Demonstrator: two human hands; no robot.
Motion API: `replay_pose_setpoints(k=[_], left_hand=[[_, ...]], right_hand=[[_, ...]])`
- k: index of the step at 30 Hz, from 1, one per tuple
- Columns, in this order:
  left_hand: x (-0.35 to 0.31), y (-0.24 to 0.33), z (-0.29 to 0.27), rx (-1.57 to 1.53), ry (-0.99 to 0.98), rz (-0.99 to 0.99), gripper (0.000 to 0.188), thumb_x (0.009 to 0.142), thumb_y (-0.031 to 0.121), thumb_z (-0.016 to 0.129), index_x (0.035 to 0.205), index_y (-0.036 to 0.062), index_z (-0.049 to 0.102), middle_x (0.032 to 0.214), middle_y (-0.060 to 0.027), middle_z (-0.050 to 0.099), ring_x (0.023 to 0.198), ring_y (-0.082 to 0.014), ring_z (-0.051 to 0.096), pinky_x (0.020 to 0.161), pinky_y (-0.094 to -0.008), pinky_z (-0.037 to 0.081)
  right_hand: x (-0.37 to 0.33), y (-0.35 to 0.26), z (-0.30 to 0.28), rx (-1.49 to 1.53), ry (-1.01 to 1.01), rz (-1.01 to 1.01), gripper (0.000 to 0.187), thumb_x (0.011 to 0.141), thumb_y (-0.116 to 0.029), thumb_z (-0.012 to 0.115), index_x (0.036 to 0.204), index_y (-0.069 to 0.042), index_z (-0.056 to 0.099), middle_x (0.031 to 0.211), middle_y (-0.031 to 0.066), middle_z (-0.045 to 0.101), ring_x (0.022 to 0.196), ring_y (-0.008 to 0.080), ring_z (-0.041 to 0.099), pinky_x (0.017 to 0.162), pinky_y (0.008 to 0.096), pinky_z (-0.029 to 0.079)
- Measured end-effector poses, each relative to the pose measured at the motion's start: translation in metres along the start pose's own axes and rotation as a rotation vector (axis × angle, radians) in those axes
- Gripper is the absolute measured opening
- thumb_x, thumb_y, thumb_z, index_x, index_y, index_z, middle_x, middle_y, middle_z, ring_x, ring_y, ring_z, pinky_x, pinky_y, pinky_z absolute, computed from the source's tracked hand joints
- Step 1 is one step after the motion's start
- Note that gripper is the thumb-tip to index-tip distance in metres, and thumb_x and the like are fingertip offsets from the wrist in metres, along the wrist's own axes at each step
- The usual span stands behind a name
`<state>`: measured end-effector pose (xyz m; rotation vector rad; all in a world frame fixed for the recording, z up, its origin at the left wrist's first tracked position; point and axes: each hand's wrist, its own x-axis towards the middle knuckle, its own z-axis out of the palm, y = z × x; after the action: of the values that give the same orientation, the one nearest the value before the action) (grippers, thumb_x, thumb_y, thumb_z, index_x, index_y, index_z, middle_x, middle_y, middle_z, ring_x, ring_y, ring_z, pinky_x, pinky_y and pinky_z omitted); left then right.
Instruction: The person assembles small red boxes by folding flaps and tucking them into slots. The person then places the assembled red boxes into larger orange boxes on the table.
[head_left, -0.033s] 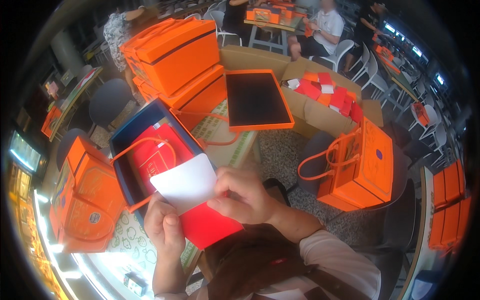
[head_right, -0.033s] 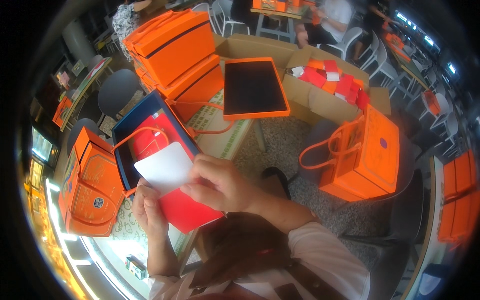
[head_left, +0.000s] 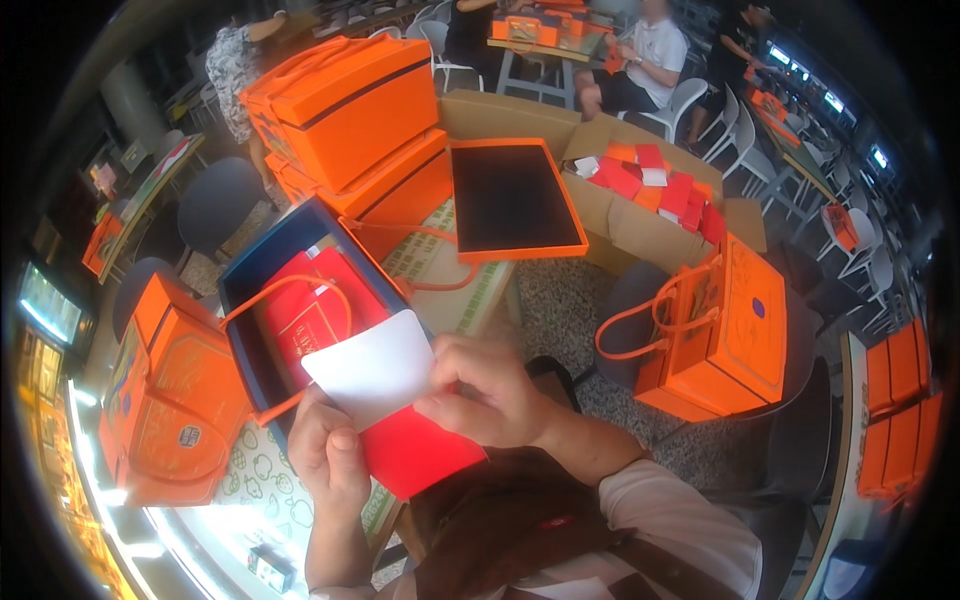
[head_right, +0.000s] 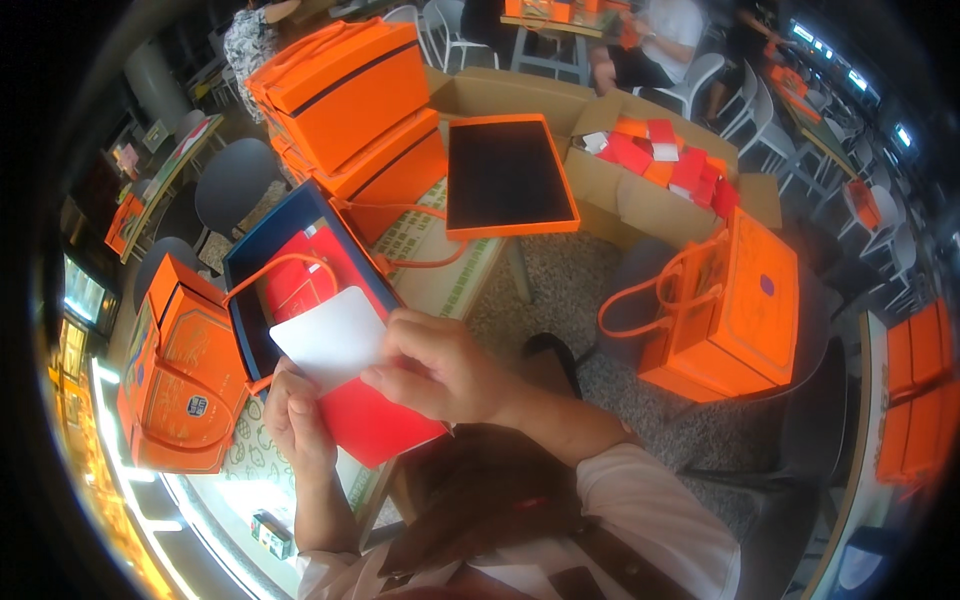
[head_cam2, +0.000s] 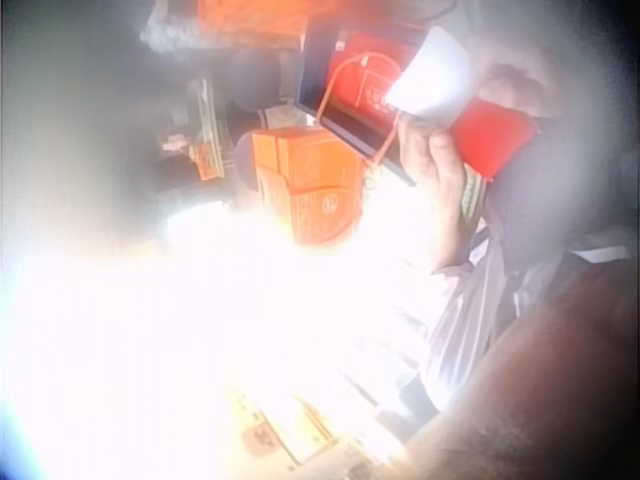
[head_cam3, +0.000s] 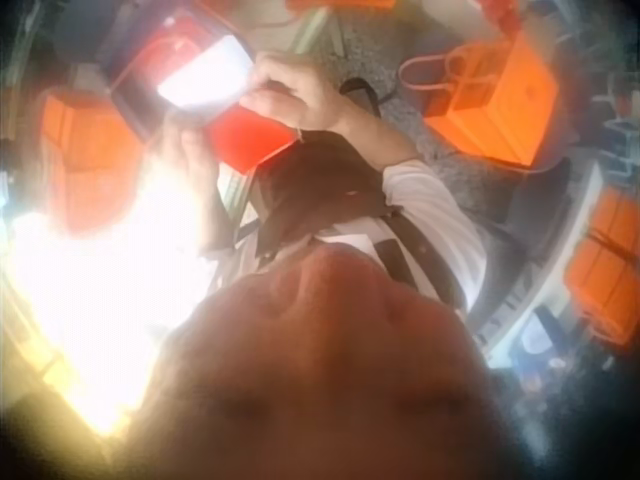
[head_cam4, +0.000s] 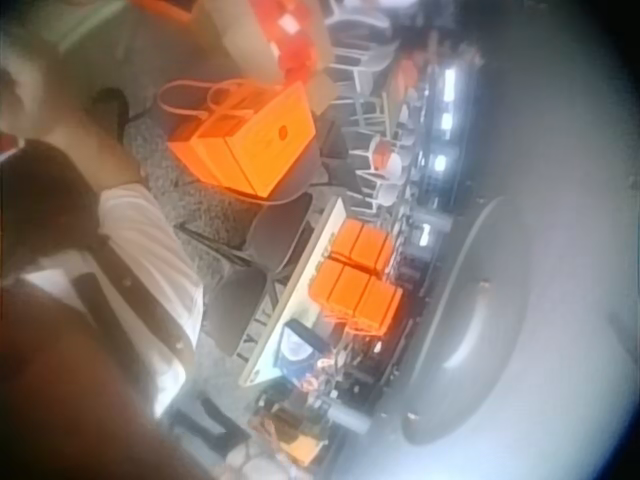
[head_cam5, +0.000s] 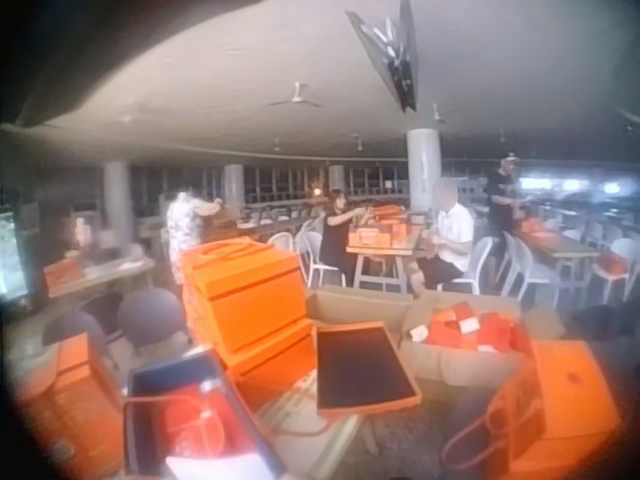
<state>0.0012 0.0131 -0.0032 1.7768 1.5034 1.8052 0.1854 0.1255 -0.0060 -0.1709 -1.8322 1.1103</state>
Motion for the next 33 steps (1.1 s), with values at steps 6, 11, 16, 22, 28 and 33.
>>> replay_pose_setpoints(k=[6,11,16,22,28,33], left_hand=[[-0.001,0.004,-0.003,-0.02,-0.035,-0.053,0.053,0.103,0.051,0.054,0.072,0.0088,0.045,0.079,-0.0039,0.051,0.074,-0.0125,0.046,0.069,-0.0283,0.035],[0.003,0.006,-0.001,-0.047,-0.054,-0.063,0.058,0.102,0.055,0.052,0.07,0.0078,0.044,0.079,-0.0046,0.051,0.074,-0.0135,0.045,0.068,-0.0292,0.035],[0.001,0.008,-0.001,-0.063,-0.058,-0.083,0.061,0.102,0.057,0.051,0.069,0.0071,0.043,0.079,-0.0052,0.05,0.074,-0.0143,0.044,0.069,-0.0296,0.035],[0.001,0.009,-0.001,-0.07,-0.053,-0.069,0.059,0.103,0.056,0.051,0.07,0.0071,0.043,0.078,-0.0046,0.048,0.073,-0.0139,0.042,0.068,-0.0294,0.034],[0.0,0.004,-0.005,-0.072,-0.049,-0.077,0.055,0.101,0.05,0.059,0.072,0.0041,0.049,0.08,-0.0055,0.054,0.072,-0.0147,0.05,0.066,-0.0289,0.038],[0.0,0.004,0.0,-0.118,-0.164,-0.092,0.049,0.099,0.044,0.065,0.075,0.0024,0.054,0.076,-0.0044,0.055,0.068,-0.0148,0.052,0.062,-0.0282,0.04]], right_hand=[[-0.001,0.004,0.002,0.027,0.012,0.028,0.031,0.092,-0.015,0.071,0.071,-0.003,0.051,0.074,0.0083,0.05,0.066,0.0186,0.052,0.061,0.0317,0.041],[-0.001,0.006,0.001,0.017,0.004,0.003,0.037,0.093,-0.018,0.071,0.068,-0.003,0.048,0.073,0.0085,0.048,0.065,0.0198,0.049,0.06,0.0332,0.039],[-0.005,0.005,0.002,-0.012,0.009,0.013,0.039,0.092,-0.019,0.072,0.068,-0.002,0.048,0.074,0.009,0.048,0.066,0.0201,0.049,0.06,0.0332,0.039],[-0.004,0.003,0.001,0.002,-0.014,0.01,0.034,0.093,-0.017,0.072,0.071,-0.002,0.051,0.079,0.0089,0.051,0.068,0.0182,0.049,0.062,0.0326,0.04],[-0.002,-0.01,0.014,0.395,0.153,0.126,0.027,0.098,-0.019,0.068,0.115,-0.002,0.056,0.102,0.0075,0.064,0.092,0.0136,0.062,0.08,0.0287,0.05],[0.001,-0.009,-0.002,0.546,0.259,0.188,0.039,0.102,-0.022,0.062,0.131,0.001,0.051,0.111,0.01,0.067,0.106,0.0167,0.065,0.092,0.0297,0.051]])
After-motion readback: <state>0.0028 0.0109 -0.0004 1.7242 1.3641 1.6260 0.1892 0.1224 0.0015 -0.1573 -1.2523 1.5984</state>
